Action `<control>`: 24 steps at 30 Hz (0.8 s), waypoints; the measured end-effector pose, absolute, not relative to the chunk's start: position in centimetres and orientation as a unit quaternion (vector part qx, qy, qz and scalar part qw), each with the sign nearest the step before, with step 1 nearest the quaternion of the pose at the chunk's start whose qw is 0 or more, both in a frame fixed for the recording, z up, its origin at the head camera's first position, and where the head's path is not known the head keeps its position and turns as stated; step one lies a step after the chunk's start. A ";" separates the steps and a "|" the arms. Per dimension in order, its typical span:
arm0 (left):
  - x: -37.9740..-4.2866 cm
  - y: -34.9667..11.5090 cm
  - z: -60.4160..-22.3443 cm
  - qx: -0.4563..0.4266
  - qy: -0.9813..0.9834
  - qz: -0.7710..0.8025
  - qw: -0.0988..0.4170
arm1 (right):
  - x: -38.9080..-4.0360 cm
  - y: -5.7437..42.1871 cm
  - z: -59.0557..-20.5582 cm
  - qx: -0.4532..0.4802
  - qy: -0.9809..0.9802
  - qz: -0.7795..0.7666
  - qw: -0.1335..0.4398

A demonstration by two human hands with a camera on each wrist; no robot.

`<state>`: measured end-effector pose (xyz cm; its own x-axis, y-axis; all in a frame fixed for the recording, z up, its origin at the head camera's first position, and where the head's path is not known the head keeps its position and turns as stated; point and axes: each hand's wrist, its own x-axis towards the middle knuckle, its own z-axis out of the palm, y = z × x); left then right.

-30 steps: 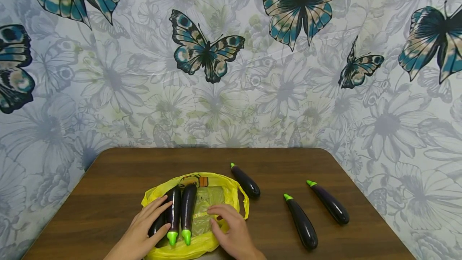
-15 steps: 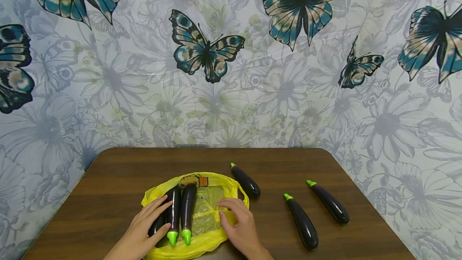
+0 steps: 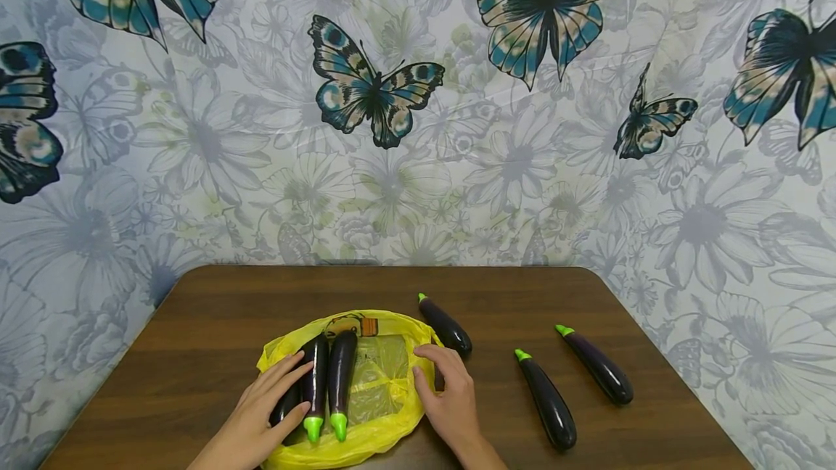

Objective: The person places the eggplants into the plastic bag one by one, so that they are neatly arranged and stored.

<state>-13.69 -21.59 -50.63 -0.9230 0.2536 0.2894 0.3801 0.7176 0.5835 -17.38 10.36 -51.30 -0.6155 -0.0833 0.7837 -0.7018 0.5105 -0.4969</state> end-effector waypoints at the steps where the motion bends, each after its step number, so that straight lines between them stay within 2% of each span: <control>1: -13.7 -21.6 -50.6 -0.172 -0.922 -0.334 0.096 | -17.5 10.5 -51.3 0.246 -0.790 0.428 0.363; 24: -13.6 -21.6 -50.5 -0.172 -0.921 -0.337 0.097 | -18.7 12.4 -51.2 0.147 -0.805 0.430 0.381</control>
<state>-13.60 -21.56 -50.48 -0.9223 0.2511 0.2938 0.3814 0.7140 0.5872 -18.70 12.43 -51.24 -0.6665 0.0914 0.7399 -0.5639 0.5874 -0.5805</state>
